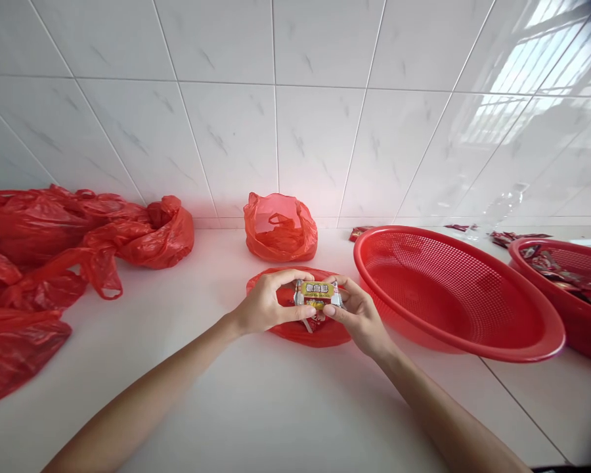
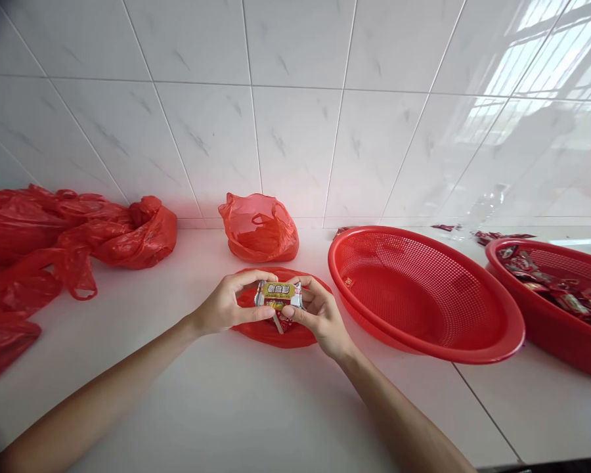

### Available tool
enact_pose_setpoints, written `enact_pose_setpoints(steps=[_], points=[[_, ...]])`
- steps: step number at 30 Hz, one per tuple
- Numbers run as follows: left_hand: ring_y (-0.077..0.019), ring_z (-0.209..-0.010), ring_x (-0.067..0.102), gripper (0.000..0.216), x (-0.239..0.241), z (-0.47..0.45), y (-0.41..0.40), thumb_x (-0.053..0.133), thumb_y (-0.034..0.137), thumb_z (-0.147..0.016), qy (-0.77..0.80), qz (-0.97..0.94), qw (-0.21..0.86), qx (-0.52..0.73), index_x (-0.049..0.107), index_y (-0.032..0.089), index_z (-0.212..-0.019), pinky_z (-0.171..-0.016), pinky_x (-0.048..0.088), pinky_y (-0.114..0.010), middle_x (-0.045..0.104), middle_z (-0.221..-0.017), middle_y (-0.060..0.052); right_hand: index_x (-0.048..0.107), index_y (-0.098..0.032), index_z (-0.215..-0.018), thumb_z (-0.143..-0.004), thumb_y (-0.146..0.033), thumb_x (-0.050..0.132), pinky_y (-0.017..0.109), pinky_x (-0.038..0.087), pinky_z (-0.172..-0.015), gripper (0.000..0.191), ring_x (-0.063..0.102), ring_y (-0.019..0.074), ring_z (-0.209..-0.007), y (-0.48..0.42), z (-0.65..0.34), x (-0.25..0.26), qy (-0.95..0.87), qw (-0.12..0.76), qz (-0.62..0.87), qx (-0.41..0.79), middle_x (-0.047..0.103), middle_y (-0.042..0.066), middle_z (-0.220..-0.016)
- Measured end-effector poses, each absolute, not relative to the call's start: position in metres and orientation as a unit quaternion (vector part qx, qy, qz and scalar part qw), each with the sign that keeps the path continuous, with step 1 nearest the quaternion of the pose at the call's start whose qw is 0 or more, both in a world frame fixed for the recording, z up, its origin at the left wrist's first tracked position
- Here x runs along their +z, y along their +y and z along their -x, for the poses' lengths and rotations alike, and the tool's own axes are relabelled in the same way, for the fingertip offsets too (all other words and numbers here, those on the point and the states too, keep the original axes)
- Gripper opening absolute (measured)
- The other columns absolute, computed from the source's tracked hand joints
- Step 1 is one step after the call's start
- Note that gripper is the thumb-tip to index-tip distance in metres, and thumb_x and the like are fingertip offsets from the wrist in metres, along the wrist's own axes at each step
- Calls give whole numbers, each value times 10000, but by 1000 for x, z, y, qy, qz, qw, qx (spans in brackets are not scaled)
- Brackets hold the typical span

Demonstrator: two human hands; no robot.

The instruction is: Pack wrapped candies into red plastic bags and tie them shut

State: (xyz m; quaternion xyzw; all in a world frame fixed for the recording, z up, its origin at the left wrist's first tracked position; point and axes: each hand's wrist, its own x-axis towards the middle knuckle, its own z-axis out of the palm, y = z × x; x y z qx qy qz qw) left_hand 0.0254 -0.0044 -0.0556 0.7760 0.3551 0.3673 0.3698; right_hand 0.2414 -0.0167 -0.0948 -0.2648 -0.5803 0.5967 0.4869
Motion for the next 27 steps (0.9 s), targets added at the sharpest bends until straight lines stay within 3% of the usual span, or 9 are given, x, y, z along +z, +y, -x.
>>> enact_pose_setpoints(steps=[7,10,16,27], points=[[-192,-916,657,384,-48,-25,-8,776,367,-766,354,-821,277,352,667,204,-1096,-861,514,-304,708,-1015,-28,546,-266,-1100,-820,-357,760,367,575,-788,364,678,200,-870,-19,-241,-91,-589,471,244,610,701,32,-1019],[-183,-888,649,347,-47,-26,-9,761,343,-775,343,-831,275,342,672,213,-1084,-827,509,-292,702,-978,-15,550,-270,-1118,-763,-350,811,373,576,-784,447,679,201,-850,-20,-240,-89,-598,468,252,599,687,32,-1037],[-176,-895,631,325,-47,-25,-10,752,318,-789,330,-840,272,333,677,218,-1088,-839,494,-286,693,-986,-13,598,-246,-1078,-781,-328,799,344,570,-755,367,658,182,-824,-21,-239,-93,-616,482,251,570,678,31,-1000],[-179,-866,620,340,-49,-22,-5,733,375,-810,328,-838,303,312,677,213,-1103,-829,492,-302,680,-965,-21,617,-244,-1107,-744,-338,829,362,580,-779,431,675,197,-847,-19,-240,-97,-613,477,261,574,701,38,-1008]])
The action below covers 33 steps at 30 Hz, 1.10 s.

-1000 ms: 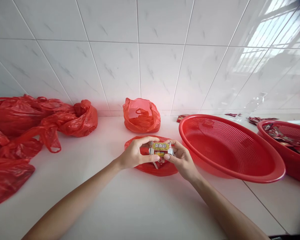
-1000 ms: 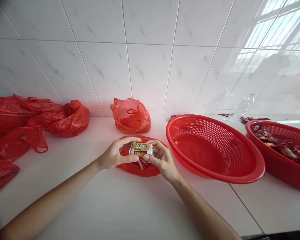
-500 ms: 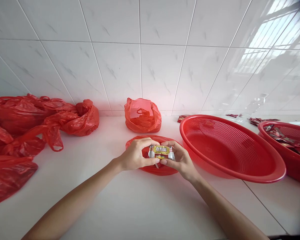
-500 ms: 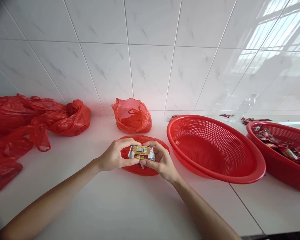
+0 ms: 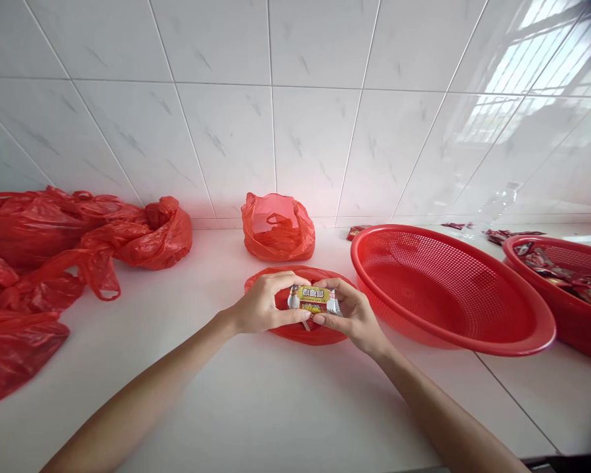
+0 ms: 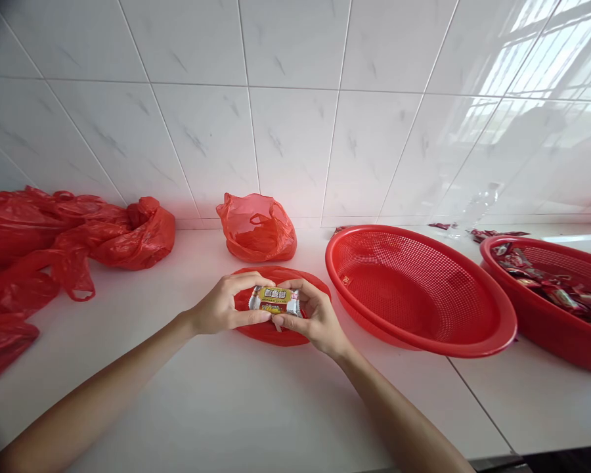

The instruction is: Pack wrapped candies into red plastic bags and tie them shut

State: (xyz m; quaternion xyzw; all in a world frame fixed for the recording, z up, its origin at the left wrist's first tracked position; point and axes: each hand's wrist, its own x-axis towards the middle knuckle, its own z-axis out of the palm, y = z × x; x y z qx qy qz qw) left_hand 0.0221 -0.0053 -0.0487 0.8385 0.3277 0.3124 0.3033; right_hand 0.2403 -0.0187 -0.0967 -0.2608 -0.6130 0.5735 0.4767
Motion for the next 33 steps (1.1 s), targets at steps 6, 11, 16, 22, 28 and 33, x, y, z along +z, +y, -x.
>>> enact_pose_setpoints(steps=[6,11,16,22,28,33], points=[[-181,-893,625,339,-48,-22,-3,738,373,-815,320,-837,316,312,678,208,-1105,-846,489,-297,683,-984,-17,627,-249,-1104,-785,-309,799,332,565,-765,368,664,176,-829,-20,-240,-95,-615,481,256,570,701,27,-998],[-186,-944,636,383,-51,-20,-2,752,354,-805,316,-839,309,319,665,212,-1150,-888,488,-303,689,-1026,-20,622,-251,-1110,-799,-287,787,333,563,-763,355,661,172,-825,-21,-239,-94,-617,479,244,574,694,29,-1019],[-188,-968,643,431,-53,-18,0,782,333,-779,305,-843,297,329,657,207,-1171,-918,493,-311,691,-1062,-33,614,-256,-1105,-803,-295,779,355,573,-782,346,664,177,-829,-21,-239,-93,-613,479,237,582,685,29,-1016],[-188,-973,651,442,-55,-15,2,804,306,-757,286,-848,283,345,658,196,-1160,-911,511,-306,696,-1065,-47,614,-249,-1108,-786,-273,796,342,580,-772,371,655,172,-838,-19,-239,-96,-614,485,227,579,669,34,-1025],[-186,-992,651,430,-57,-16,3,791,316,-782,290,-847,280,346,651,204,-1173,-932,505,-312,694,-1086,-47,615,-245,-1129,-780,-245,802,328,579,-770,396,656,172,-868,-18,-240,-98,-612,492,215,580,673,39,-1050],[-202,-1029,646,429,-57,-14,4,795,322,-779,312,-842,284,336,654,218,-1171,-951,496,-325,692,-1121,-50,571,-251,-1228,-760,-243,821,371,580,-820,530,671,217,-964,-20,-241,-94,-622,486,220,573,689,68,-1120]])
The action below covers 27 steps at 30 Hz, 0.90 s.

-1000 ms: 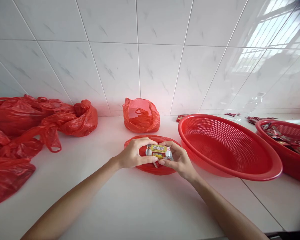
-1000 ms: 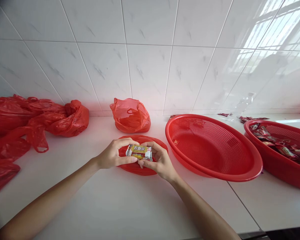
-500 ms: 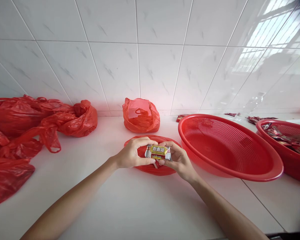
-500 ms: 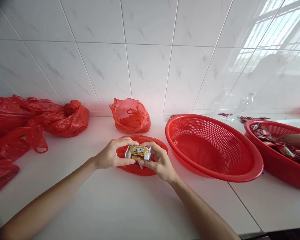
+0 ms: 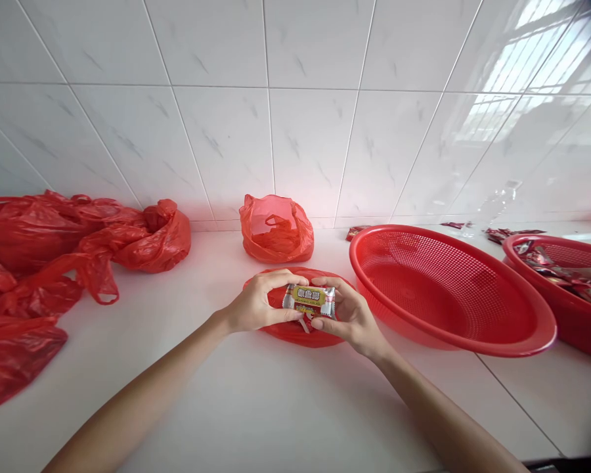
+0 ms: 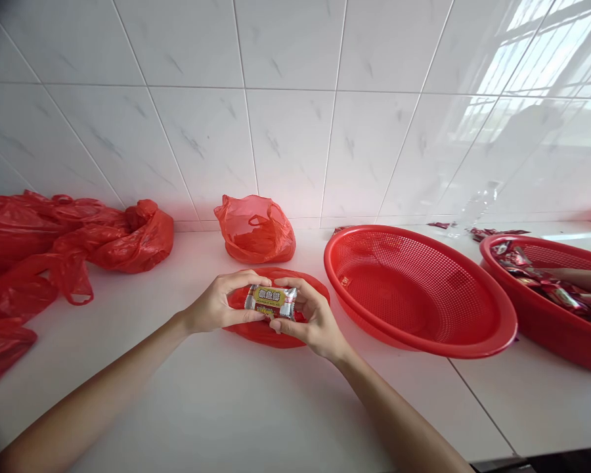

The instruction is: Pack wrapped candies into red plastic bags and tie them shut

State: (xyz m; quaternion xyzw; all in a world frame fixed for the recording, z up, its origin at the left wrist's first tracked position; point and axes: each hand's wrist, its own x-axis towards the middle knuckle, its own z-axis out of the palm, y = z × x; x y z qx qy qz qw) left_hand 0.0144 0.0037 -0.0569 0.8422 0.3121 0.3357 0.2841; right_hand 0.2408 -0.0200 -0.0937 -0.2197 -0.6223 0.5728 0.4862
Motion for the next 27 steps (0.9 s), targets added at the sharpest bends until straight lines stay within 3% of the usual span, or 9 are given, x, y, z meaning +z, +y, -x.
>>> enact_pose_setpoints(steps=[4,11,20,27], points=[[-202,-1024,646,437,-57,-13,4,804,324,-773,319,-840,282,335,655,218,-1170,-949,493,-325,692,-1120,-49,511,-258,-1316,-802,-293,788,385,578,-807,585,689,225,-932,-23,-242,-89,-619,478,225,580,695,86,-1138],[-201,-1005,645,464,-61,-13,8,818,335,-760,319,-827,289,362,653,218,-1177,-931,504,-330,685,-1097,-46,603,-208,-1162,-876,-307,714,316,562,-694,322,646,157,-761,-19,-243,-93,-592,512,243,573,708,65,-991],[-232,-1071,656,480,-65,-13,13,826,291,-748,314,-772,392,390,631,177,-1172,-967,524,-358,680,-1164,-88,612,-224,-1203,-881,-314,710,310,545,-688,348,631,130,-670,-17,-244,-94,-578,512,263,579,714,39,-942],[-217,-1065,654,496,-65,-12,13,832,274,-739,318,-749,426,395,608,180,-1171,-961,522,-334,670,-1170,-74,589,-192,-857,-862,-314,733,297,526,-693,190,642,128,-650,-11,-243,-98,-550,514,287,592,688,4,-814]])
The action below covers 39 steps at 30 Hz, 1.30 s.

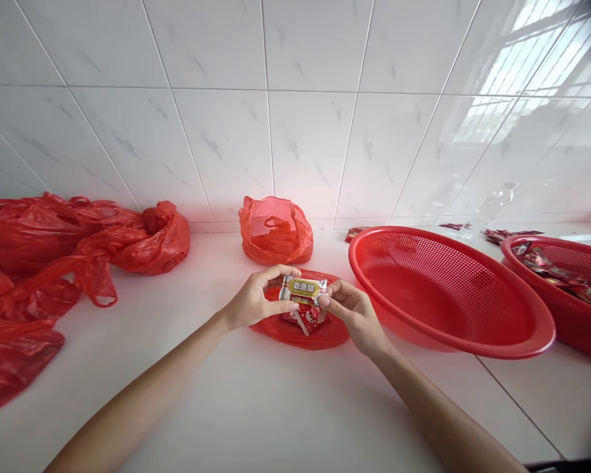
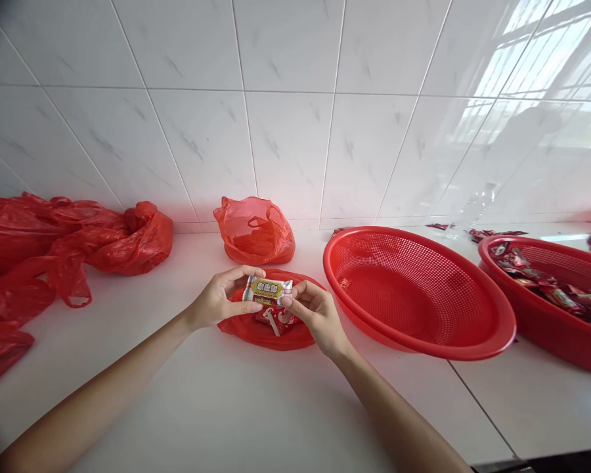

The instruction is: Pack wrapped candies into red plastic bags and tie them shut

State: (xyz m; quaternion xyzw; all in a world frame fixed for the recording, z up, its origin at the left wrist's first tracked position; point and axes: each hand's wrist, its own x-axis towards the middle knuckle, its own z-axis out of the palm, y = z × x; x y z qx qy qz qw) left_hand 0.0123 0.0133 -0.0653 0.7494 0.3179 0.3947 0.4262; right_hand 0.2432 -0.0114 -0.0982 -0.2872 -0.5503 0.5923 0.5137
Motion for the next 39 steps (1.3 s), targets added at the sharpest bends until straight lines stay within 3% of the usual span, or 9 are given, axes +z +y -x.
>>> enact_pose_setpoints(steps=[7,14,18,24,26,29,32,35,39], points=[[-192,-953,669,389,-65,-11,19,715,375,-859,346,-697,486,398,628,181,-1185,-834,554,-301,689,-1055,-59,607,-193,-840,-870,-289,726,267,484,-687,155,602,104,-643,-8,-246,-101,-541,530,264,597,658,-15,-808],[-203,-928,692,287,-65,-9,24,678,347,-885,332,-692,494,409,710,133,-1074,-881,554,-347,747,-1020,-90,601,-204,-828,-878,-309,717,270,463,-723,163,567,118,-696,-6,-246,-102,-538,538,275,588,636,-18,-755],[-218,-906,705,303,-68,-9,26,672,362,-878,337,-703,471,414,716,126,-1063,-862,570,-367,758,-998,-98,581,-208,-813,-852,-346,737,291,500,-723,213,593,128,-713,-5,-246,-103,-524,552,281,584,655,0,-877],[-231,-923,686,282,-68,-2,26,596,365,-889,450,-797,265,304,729,187,-1063,-820,533,-333,747,-1058,-76,562,-203,-808,-841,-394,743,334,560,-767,266,669,153,-718,-2,-247,-103,-524,554,325,560,688,6,-873],[-234,-892,668,239,-66,2,23,559,347,-895,461,-838,204,209,738,209,-974,-753,499,-314,746,-976,-61,584,-198,-821,-832,-443,739,367,575,-822,290,701,188,-789,-1,-244,-106,-533,533,343,560,704,24,-881],[-214,-742,621,237,-62,5,20,505,304,-896,467,-863,157,112,665,213,-747,-623,411,-292,684,-750,-36,654,-196,-1004,-846,-470,704,416,558,-940,320,699,243,-1007,0,-238,-116,-585,480,362,545,721,80,-1061],[-196,-639,569,205,-59,7,18,520,265,-848,487,-863,123,53,554,208,-654,-564,336,-292,621,-674,-23,647,-207,-1172,-879,-370,662,427,531,-992,336,653,255,-1143,-1,-236,-124,-658,439,392,469,692,99,-1204],[-203,-624,565,179,-57,8,18,545,305,-821,502,-859,100,15,527,212,-669,-561,329,-298,609,-689,-24,672,-213,-1134,-908,-271,595,431,514,-998,246,641,254,-1147,-2,-239,-125,-724,422,423,346,686,95,-1209],[-244,-736,619,122,-60,7,19,630,338,-750,510,-855,93,-12,614,225,-792,-611,390,-308,647,-833,-52,682,-219,-1060,-925,-252,554,399,528,-945,189,639,247,-1124,-2,-245,-118,-767,406,440,230,665,94,-1228]])
